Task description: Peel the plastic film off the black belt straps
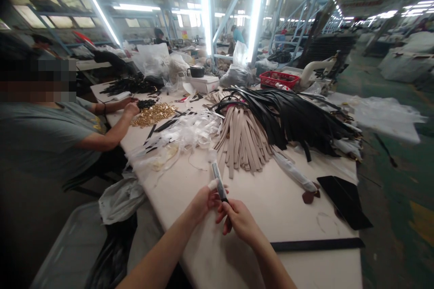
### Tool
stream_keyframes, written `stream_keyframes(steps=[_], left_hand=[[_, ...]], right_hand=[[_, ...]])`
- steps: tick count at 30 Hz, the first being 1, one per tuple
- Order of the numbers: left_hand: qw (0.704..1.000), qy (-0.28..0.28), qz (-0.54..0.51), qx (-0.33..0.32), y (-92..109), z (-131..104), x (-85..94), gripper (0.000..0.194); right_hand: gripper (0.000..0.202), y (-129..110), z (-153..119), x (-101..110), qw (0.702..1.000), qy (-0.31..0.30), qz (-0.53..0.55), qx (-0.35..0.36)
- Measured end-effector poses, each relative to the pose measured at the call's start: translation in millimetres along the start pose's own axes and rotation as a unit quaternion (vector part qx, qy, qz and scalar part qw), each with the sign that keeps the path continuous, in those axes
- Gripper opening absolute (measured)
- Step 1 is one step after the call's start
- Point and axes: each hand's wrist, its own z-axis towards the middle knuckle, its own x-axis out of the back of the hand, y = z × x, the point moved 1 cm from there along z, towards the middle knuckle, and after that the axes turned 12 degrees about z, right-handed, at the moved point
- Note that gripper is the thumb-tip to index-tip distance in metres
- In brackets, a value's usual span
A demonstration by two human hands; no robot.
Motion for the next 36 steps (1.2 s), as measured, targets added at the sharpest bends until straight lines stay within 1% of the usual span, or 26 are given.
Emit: stream_keyframes(steps=[3, 6, 8, 11, 12, 13, 14, 17, 18, 19, 22, 23, 24, 25, 28, 29, 30, 31, 34, 35, 36], left_hand=[[0.997, -0.011, -0.072, 0.013, -7.1, 8.0, -8.3, 0.053], [0.998, -0.002, -0.059, 0.005, -14.3, 7.9, -16.1, 0.051], [0.997, 0.025, -0.055, -0.038, -10.5, 7.4, -14.9, 0.046], [0.984, 0.106, -0.072, -0.126, 1.5, 8.0, -8.6, 0.040], [0.980, 0.123, -0.070, -0.143, 2.9, 7.7, -8.6, 0.039], [0.979, 0.130, -0.065, -0.146, 1.8, 6.9, -10.3, 0.040], [0.982, 0.122, -0.056, -0.134, -1.4, 5.5, -13.7, 0.041], [0.995, 0.063, -0.033, -0.065, -14.1, 0.9, -24.5, 0.046], [0.996, 0.062, -0.030, -0.058, -15.1, 0.2, -25.1, 0.046], [0.994, 0.076, -0.029, -0.069, -13.5, 0.2, -23.6, 0.045], [0.976, 0.162, -0.027, -0.145, -2.1, 2.0, -14.4, 0.040], [0.971, 0.179, -0.022, -0.159, -0.6, 1.8, -13.3, 0.038], [0.971, 0.181, -0.014, -0.158, -2.0, 0.9, -14.4, 0.038], [0.975, 0.170, -0.008, -0.144, -6.1, -0.7, -17.4, 0.038], [0.992, 0.105, -0.013, -0.067, -25.0, -6.7, -29.9, 0.040], [0.994, 0.095, -0.019, -0.046, -29.0, -7.5, -32.0, 0.041], [0.994, 0.098, -0.028, -0.041, -30.3, -7.5, -32.2, 0.040], [0.991, 0.115, -0.040, -0.049, -29.1, -6.7, -30.8, 0.039], [0.976, 0.175, -0.078, -0.105, -22.2, -4.3, -26.1, 0.034], [0.974, 0.179, -0.082, -0.109, -23.0, -5.1, -27.0, 0.033], [0.977, 0.173, -0.081, -0.097, -26.2, -6.8, -29.5, 0.034]], right_hand=[[0.048, 3.3, 4.1, -2.1, 1.000, 0.005, 0.007, 0.003], [0.049, 0.2, 1.4, -2.9, 1.000, 0.011, 0.005, 0.017], [0.045, -2.4, -4.0, -2.5, 1.000, 0.004, 0.005, 0.012], [0.041, -3.8, -11.0, -3.1, 1.000, 0.002, -0.009, 0.000], [0.041, -3.8, -11.8, -3.7, 1.000, 0.006, -0.015, 0.004], [0.042, -3.8, -11.6, -4.3, 1.000, 0.013, -0.021, 0.013], [0.044, -4.0, -10.8, -4.6, 0.999, 0.019, -0.028, 0.022], [0.049, -4.9, -7.7, -2.4, 0.998, 0.021, -0.052, 0.035], [0.049, -5.0, -7.5, -0.5, 0.998, 0.015, -0.056, 0.031], [0.047, -4.9, -7.8, 1.5, 0.998, 0.008, -0.054, 0.025], [0.043, -2.3, -9.8, 6.9, 0.999, -0.007, -0.034, 0.013], [0.044, -1.0, -9.9, 8.0, 0.999, -0.007, -0.029, 0.014], [0.046, 0.2, -9.5, 8.7, 0.999, -0.005, -0.031, 0.016], [0.048, 1.1, -8.7, 9.3, 0.999, -0.003, -0.037, 0.021], [0.050, 1.3, -7.3, 11.4, 0.998, -0.007, -0.062, 0.028], [0.050, 0.5, -8.2, 12.5, 0.998, -0.013, -0.063, 0.024], [0.047, -0.5, -9.8, 13.6, 0.998, -0.022, -0.062, 0.015], [0.045, -1.7, -12.0, 14.6, 0.998, -0.031, -0.057, -0.001], [0.041, -5.2, -18.5, 16.0, 0.996, -0.056, -0.045, -0.051], [0.043, -6.3, -19.7, 15.9, 0.995, -0.062, -0.045, -0.057], [0.046, -7.2, -20.4, 15.6, 0.995, -0.067, -0.048, -0.054]])
